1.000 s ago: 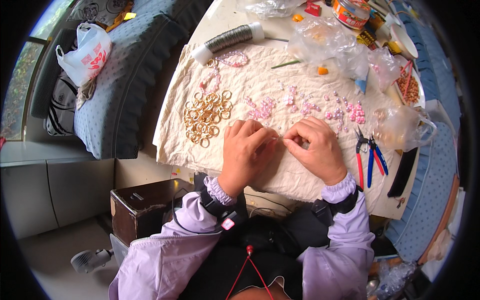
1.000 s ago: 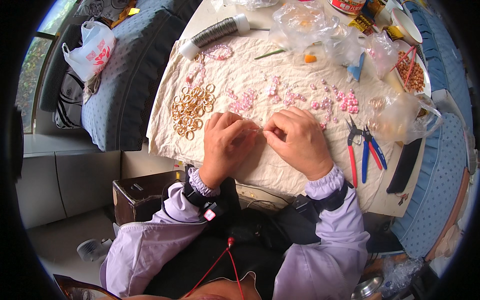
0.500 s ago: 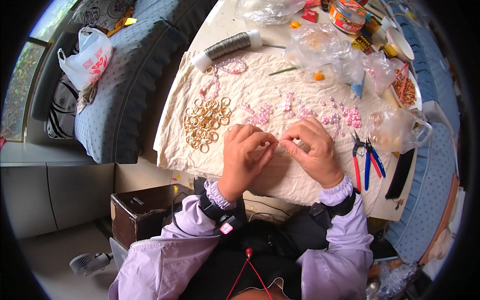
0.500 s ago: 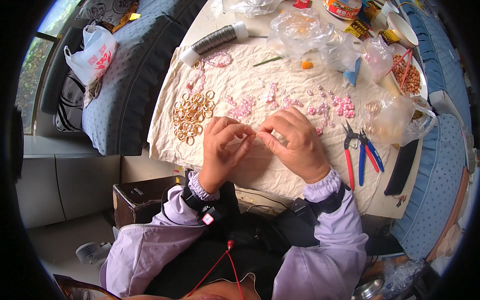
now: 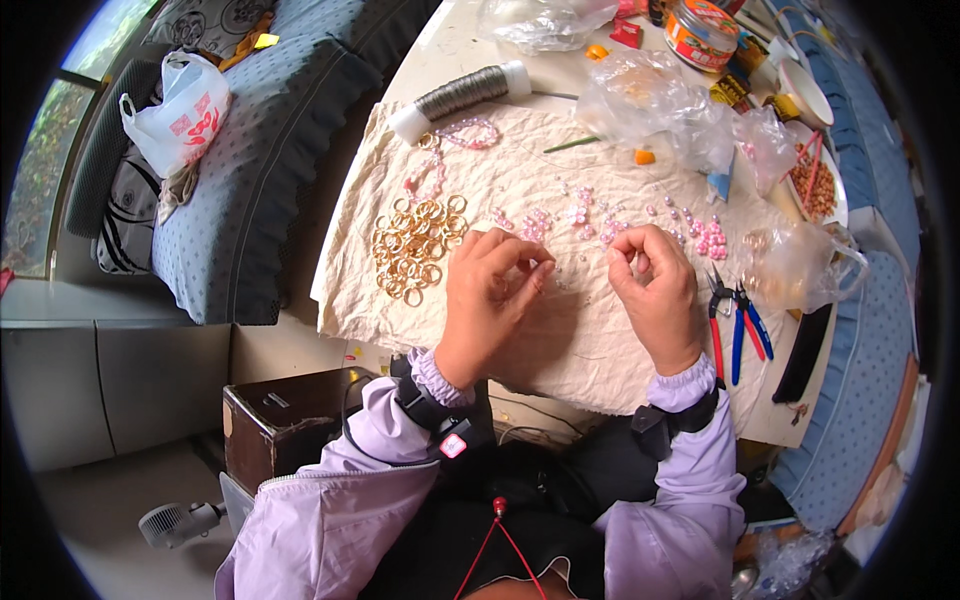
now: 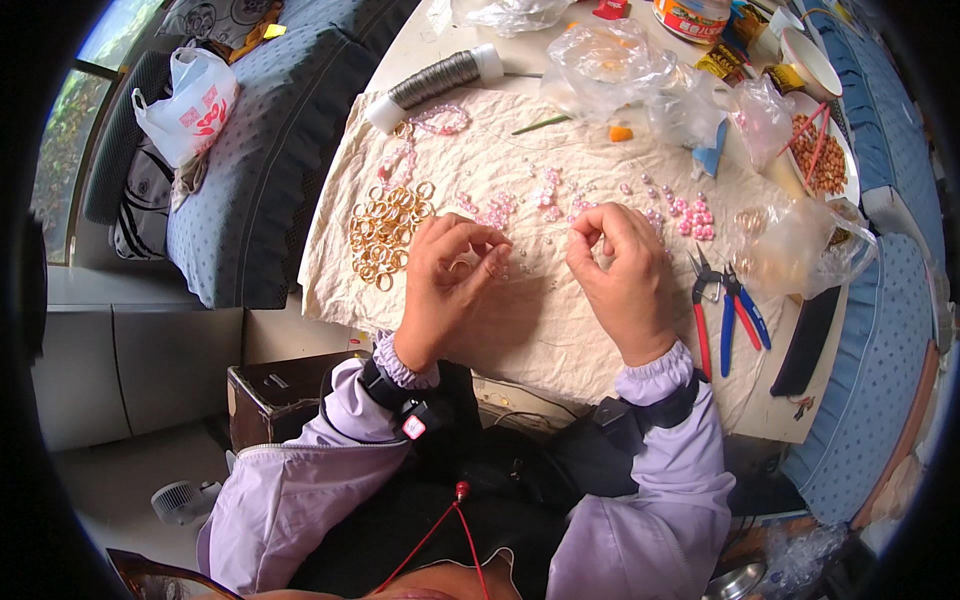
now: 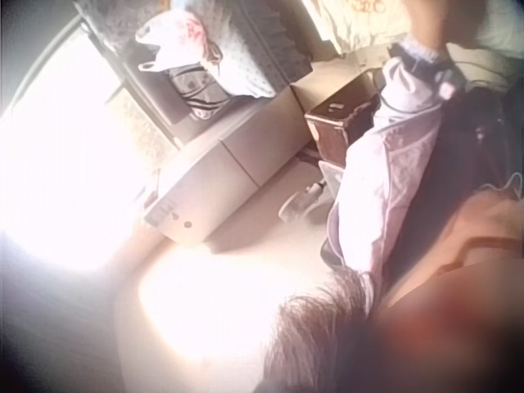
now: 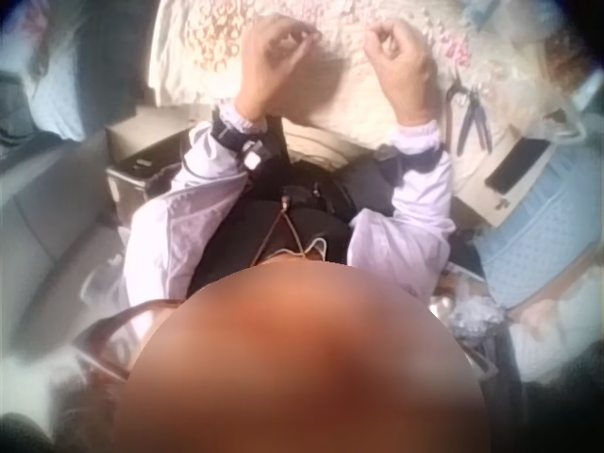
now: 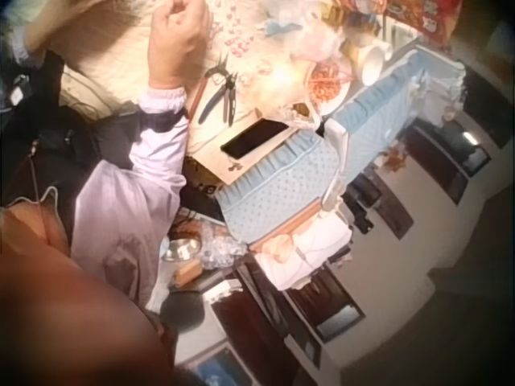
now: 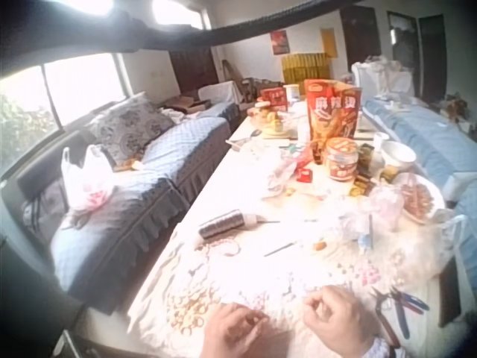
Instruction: The person strings pink and white beads onto a thin wire, then uses pliers to attach a gold keyring to the finished strand. The completed keychain is placed on the table among other finished pieces.
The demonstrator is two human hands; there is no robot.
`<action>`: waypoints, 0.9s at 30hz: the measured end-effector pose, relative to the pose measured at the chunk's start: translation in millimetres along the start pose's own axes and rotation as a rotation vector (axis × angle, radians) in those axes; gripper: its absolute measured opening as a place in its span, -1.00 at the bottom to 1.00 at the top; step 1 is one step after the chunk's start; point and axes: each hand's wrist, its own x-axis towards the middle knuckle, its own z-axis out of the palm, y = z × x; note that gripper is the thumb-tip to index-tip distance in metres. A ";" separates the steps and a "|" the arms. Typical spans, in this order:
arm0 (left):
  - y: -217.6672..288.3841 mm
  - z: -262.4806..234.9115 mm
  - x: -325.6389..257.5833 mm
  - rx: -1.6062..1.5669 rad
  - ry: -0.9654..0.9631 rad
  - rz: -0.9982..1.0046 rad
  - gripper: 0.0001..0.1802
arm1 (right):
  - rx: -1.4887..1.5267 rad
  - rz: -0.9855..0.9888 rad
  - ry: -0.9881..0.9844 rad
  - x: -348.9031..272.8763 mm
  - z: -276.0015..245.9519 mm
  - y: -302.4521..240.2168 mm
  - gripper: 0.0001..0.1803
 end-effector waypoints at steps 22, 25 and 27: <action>19.1 2.9 -7.4 0.014 -0.005 0.051 -0.85 | 0.162 -0.290 -0.174 2.8 2.1 -2.3 -0.87; 14.4 1.8 -13.3 0.002 0.032 -0.003 -0.88 | 0.094 -0.287 -0.113 1.8 0.3 -3.1 -0.85; 9.6 0.4 -14.6 0.001 0.047 -0.042 -0.88 | 0.082 -0.290 -0.091 1.9 0.4 -3.2 -0.83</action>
